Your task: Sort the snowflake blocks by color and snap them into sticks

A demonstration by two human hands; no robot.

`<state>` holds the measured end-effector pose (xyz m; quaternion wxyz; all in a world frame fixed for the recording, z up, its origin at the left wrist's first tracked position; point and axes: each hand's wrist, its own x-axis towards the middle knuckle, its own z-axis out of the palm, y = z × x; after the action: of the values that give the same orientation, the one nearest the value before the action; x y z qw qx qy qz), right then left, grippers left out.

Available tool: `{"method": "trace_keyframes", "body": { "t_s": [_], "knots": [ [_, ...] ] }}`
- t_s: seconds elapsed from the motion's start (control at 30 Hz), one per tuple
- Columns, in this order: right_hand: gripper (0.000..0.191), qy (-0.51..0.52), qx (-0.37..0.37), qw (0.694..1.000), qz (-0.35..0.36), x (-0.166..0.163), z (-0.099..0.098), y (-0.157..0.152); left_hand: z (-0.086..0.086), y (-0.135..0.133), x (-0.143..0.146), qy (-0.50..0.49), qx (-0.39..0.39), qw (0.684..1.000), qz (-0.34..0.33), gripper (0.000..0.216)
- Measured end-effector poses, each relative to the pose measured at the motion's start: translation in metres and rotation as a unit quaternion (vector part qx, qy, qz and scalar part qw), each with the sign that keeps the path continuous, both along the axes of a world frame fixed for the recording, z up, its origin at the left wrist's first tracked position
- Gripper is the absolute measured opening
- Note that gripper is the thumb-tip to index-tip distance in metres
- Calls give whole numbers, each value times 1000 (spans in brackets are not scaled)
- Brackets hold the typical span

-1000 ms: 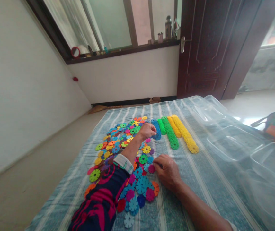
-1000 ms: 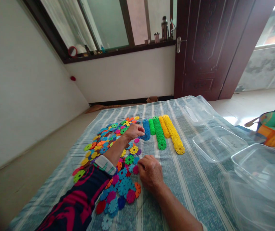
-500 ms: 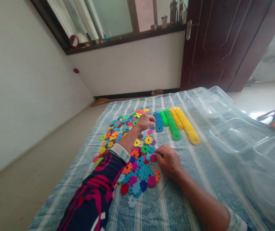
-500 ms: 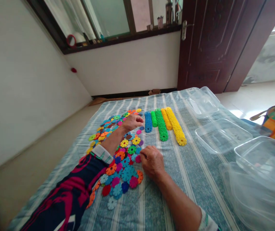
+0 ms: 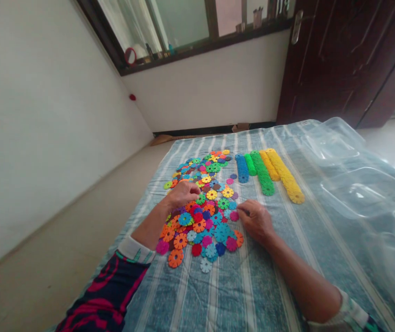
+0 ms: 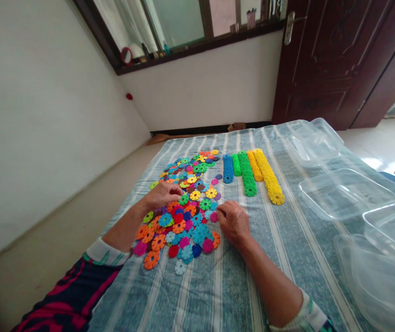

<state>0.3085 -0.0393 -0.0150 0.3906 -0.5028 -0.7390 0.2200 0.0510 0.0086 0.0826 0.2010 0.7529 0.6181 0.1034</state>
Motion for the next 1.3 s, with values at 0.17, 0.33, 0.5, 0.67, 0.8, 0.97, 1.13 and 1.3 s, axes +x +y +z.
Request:
{"method": "trace_keyframes", "body": {
  "t_s": [0.17, 0.33, 0.5, 0.67, 0.8, 0.97, 1.13, 1.3],
  "knots": [
    [20, -2, -2, 1000, 4, 2, 1, -2, 3, -29, -15, 3, -17, 1000, 11, 14],
    [22, -6, 7, 1000, 3, 4, -2, -2, 8, -47, -30, 16, -25, 999, 15, 13],
    [23, -2, 13, 1000, 5, 4, -3, -3, -1, -56, -36, 31, 6, 999, 29, 22],
    [23, 6, 3, 1000, 3, 4, -2, -4, -17, -67, -24, 88, 33, 995, -17, 40],
    [22, 10, 5, 1000, 4, 4, -3, -4, -21, -74, -14, 87, 45, 994, -53, 40],
    [21, 14, 8, 1000, 6, 4, -6, -4, -18, -61, -15, 43, 62, 997, -16, 25],
    [22, 14, 13, 1000, 6, 4, -6, -3, -20, -31, -21, 169, 98, 977, 85, 22],
    [22, 7, 11, 1000, 8, 3, -5, -3, -20, -18, -21, 224, 47, 971, 66, 15]
  ]
}}
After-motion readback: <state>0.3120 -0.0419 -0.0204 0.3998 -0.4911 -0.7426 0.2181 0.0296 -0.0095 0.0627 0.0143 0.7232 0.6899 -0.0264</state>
